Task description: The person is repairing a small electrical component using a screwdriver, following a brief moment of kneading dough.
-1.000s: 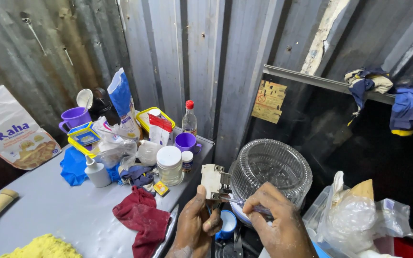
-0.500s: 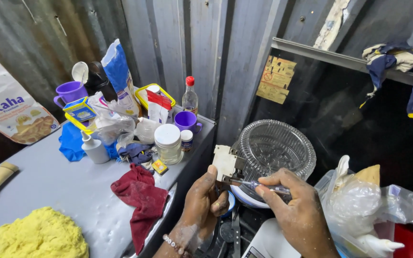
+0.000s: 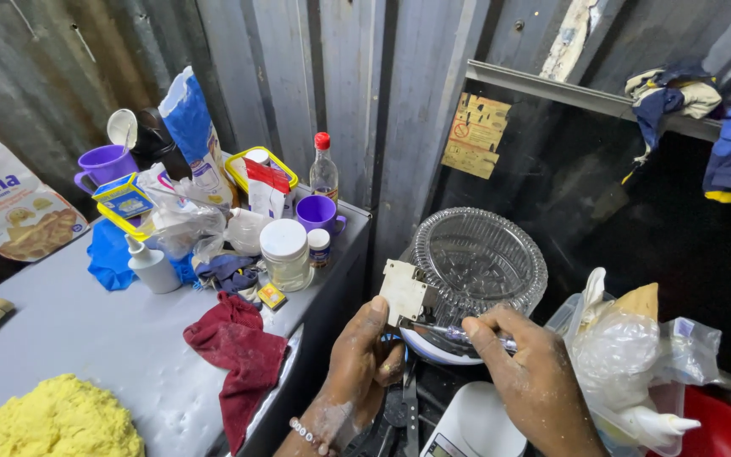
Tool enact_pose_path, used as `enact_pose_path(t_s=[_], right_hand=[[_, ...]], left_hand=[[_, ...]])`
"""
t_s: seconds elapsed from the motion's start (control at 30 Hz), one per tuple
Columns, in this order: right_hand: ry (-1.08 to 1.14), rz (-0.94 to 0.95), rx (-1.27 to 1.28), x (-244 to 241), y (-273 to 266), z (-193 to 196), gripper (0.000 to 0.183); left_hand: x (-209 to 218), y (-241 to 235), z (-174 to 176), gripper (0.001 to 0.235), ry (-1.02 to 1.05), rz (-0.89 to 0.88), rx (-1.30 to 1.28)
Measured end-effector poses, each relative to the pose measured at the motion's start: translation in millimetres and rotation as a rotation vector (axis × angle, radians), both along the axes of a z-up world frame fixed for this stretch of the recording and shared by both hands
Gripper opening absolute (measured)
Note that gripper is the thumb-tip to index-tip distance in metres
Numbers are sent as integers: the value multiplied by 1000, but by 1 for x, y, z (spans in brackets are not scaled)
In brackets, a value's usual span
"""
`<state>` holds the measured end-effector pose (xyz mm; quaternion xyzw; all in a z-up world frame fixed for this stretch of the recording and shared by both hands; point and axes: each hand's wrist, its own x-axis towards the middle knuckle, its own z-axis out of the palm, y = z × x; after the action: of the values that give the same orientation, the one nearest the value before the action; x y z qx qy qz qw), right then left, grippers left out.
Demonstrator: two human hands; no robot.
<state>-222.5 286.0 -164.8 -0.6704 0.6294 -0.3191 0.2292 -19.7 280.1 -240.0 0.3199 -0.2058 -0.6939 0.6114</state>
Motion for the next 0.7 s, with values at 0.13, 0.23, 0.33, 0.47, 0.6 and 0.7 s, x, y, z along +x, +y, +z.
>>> enact_pose_path(t_s=[0.13, 0.23, 0.33, 0.47, 0.6, 0.7], right_hand=[[-99, 44, 17, -4, -5, -3, 25], [-109, 208, -130, -6, -7, -9, 11], [-196, 381, -248, -12, -9, -15, 6], [-162, 316, -230, -9, -5, -17, 23], [8, -55, 198, 17, 8, 25, 44], [138, 2, -149, -6, -5, -26, 56]], left_hand=[[0, 0, 4, 39, -15, -3, 35], [2, 0, -4, 42, -2, 1, 34], [3, 1, 1, 54, -19, -73, 86], [7, -3, 0, 52, 24, -69, 53], [8, -5, 0, 51, 39, -71, 4], [3, -3, 4, 61, -13, -97, 54]])
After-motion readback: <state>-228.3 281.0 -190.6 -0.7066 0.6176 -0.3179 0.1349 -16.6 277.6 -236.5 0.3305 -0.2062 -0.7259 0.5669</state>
